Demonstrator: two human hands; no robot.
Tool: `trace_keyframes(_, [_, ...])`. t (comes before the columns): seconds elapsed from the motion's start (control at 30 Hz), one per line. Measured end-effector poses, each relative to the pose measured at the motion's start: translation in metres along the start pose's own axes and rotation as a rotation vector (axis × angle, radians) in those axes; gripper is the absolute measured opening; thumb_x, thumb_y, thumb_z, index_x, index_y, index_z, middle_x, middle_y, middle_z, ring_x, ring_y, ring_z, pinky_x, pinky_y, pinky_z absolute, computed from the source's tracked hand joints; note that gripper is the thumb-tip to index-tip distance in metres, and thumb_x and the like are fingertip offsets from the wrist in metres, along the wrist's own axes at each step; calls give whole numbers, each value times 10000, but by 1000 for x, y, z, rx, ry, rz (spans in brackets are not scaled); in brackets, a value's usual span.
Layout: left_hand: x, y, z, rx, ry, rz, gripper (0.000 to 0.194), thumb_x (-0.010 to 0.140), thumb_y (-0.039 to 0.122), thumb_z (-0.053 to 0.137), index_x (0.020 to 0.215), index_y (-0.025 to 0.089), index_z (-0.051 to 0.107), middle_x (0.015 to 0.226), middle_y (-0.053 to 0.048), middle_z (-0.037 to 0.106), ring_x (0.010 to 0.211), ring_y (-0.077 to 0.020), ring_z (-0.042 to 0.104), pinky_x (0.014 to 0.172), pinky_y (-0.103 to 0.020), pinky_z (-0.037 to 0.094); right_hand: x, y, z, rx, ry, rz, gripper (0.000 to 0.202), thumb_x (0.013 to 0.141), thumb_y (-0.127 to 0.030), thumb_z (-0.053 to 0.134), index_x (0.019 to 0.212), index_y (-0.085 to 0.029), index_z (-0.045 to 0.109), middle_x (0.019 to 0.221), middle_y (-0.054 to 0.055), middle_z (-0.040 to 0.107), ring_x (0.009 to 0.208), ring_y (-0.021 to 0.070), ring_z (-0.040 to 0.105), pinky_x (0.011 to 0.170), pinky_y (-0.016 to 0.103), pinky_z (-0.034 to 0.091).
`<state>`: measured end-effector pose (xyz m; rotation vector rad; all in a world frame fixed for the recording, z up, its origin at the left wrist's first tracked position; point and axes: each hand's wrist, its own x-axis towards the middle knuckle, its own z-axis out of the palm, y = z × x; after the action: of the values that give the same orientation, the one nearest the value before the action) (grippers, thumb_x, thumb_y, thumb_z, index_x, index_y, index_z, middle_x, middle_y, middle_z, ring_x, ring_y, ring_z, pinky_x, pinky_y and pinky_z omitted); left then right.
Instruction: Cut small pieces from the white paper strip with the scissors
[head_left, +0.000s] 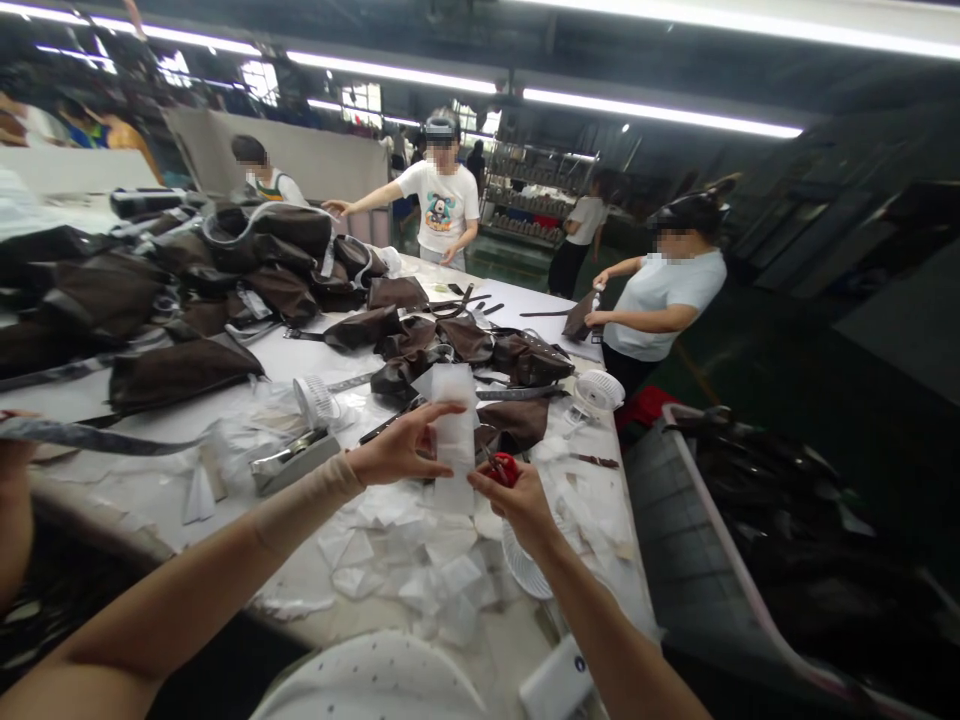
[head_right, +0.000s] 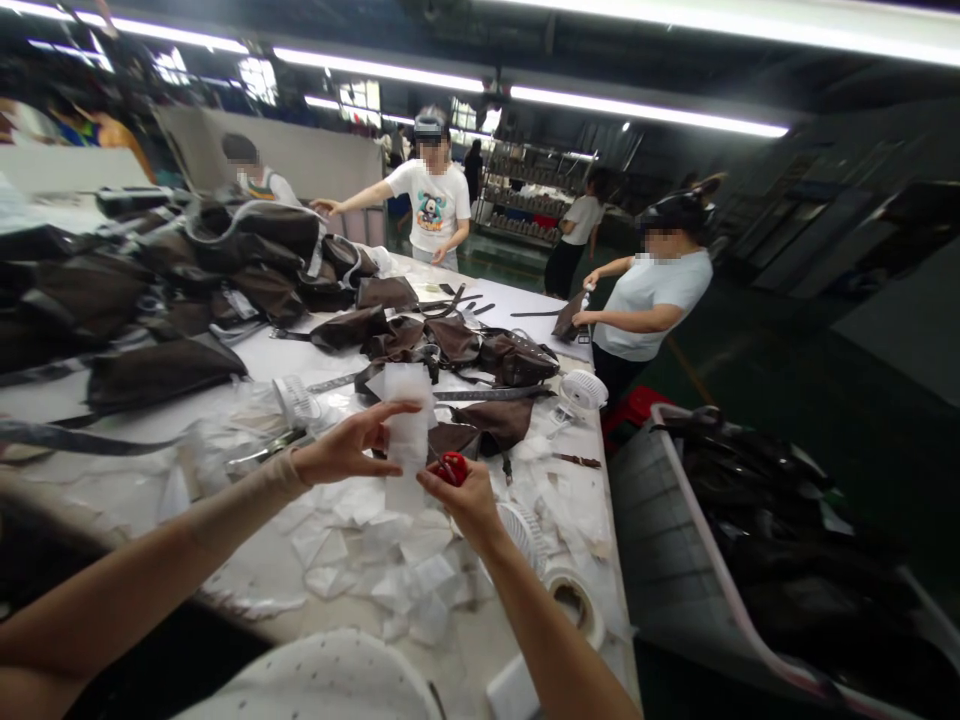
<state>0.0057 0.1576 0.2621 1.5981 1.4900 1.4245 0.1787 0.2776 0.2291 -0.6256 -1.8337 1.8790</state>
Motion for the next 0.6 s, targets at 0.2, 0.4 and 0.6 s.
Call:
trace_keyframes(0.2, [-3,4,0,-60,4,-16,619,780,357,706,1339,183,508,1373,-147,482,823,-152,612,695,-246,525,-8,-15,3,243,-90,82,360,613,-383,821,692,-159,551,421,-126,262,367,10,147,359,191,101])
trace_keyframes(0.4, [-3,3,4,-163,-33,29,569,815,306,637,1349,164,501,1379,-153,476,643,-69,549,593,-203,486,-12,-25,5,336,-128,95,335,664,-347,789,722,-167,513,437,-138,235,378,8,107,372,189,63])
trace_keyframes(0.6, [-3,-5,12,-105,28,-129,649,769,251,662,1374,123,468,859,-72,674,435,-44,458,392,-153,374,-15,-23,7,260,-89,59,329,637,-352,808,709,-151,558,426,-128,249,372,6,136,376,198,77])
